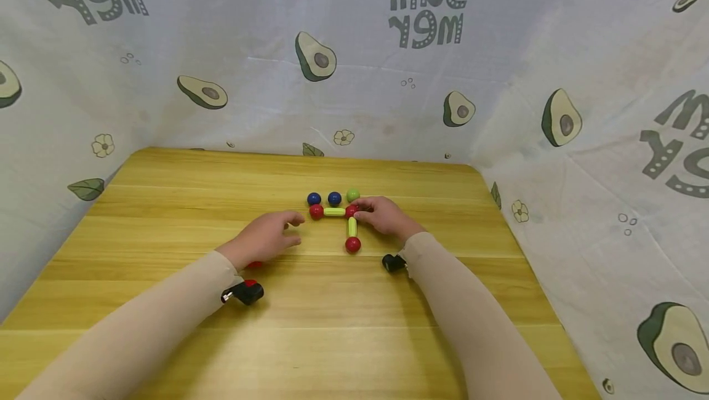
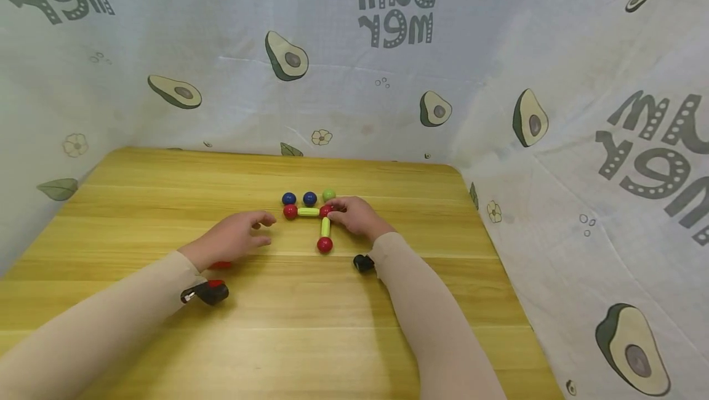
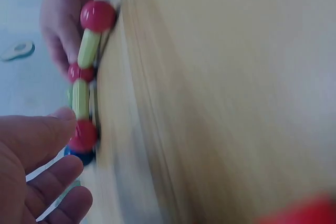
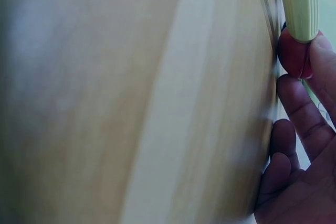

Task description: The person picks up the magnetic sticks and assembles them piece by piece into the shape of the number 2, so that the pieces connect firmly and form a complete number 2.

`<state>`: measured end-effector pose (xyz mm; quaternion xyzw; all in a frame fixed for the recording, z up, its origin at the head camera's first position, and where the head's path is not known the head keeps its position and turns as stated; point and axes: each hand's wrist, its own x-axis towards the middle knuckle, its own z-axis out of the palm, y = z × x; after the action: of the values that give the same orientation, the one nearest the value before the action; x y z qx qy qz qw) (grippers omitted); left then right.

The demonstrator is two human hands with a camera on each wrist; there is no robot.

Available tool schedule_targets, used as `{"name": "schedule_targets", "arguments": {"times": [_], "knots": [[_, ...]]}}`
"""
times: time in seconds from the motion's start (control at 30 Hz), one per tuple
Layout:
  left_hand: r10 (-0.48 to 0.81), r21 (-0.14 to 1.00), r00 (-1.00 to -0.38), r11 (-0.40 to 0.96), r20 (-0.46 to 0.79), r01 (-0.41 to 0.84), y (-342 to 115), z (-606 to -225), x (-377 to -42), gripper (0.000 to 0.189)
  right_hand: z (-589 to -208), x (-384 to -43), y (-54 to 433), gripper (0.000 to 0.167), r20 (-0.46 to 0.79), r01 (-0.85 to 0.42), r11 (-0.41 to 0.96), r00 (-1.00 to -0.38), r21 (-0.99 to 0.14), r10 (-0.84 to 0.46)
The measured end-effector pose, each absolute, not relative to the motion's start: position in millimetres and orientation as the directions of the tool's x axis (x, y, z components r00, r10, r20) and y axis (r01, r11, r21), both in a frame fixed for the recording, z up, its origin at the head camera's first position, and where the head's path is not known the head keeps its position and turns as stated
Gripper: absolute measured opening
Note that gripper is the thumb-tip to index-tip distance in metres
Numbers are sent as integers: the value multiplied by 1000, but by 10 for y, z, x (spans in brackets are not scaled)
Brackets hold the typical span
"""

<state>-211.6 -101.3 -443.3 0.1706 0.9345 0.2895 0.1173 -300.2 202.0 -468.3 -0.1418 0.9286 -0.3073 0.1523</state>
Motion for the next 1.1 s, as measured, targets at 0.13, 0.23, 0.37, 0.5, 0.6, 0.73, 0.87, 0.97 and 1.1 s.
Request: {"name": "schedule_targets", "arguments": {"times": [0.13, 0.23, 0.37, 0.5, 0.6, 0.73, 0.87, 0.97, 1.1], "knots": [[367, 569, -918, 791, -147, 225, -1326, -4448, -2133, 50, -4677, -3007, 2026, 37, -191, -178, 773, -913, -610, -361], [350, 567, -922, 798, -164, 202, -1497, -4464, -2139, 49, -4676, -3035, 2048, 37, -188, -191, 775, -910, -603, -370], [338, 558, -925, 808, -172, 192, -1659, -4485, -2131, 47, -4671, -3073, 2070, 38, -183, -209, 778, -905, -593, -383], [339, 545, -926, 814, -166, 200, -1775, -4510, -2121, 46, -4665, -3108, 2079, 38, -184, -218, 777, -901, -591, -393], [344, 549, -924, 811, -166, 203, -1843, -4520, -2104, 44, -4665, -3133, 2076, 37, -187, -211, 768, -900, -605, -395], [352, 557, -919, 806, -178, 201, -1923, -4536, -2089, 43, -4658, -3131, 2075, 36, -188, -196, 758, -903, -622, -387], [346, 568, -919, 802, -189, 185, -1961, -4552, -2080, 43, -4658, -3132, 2076, 35, -186, -201, 765, -903, -612, -386], [335, 585, -922, 794, -197, 163, -1954, -4560, -2062, 40, -4664, -3132, 2078, 36, -184, -211, 771, -902, -601, -390], [329, 618, -919, 775, -216, 132, -1939, -4566, -2024, 37, -4671, -3121, 2081, 35, -186, -210, 770, -902, -602, -391]]}}
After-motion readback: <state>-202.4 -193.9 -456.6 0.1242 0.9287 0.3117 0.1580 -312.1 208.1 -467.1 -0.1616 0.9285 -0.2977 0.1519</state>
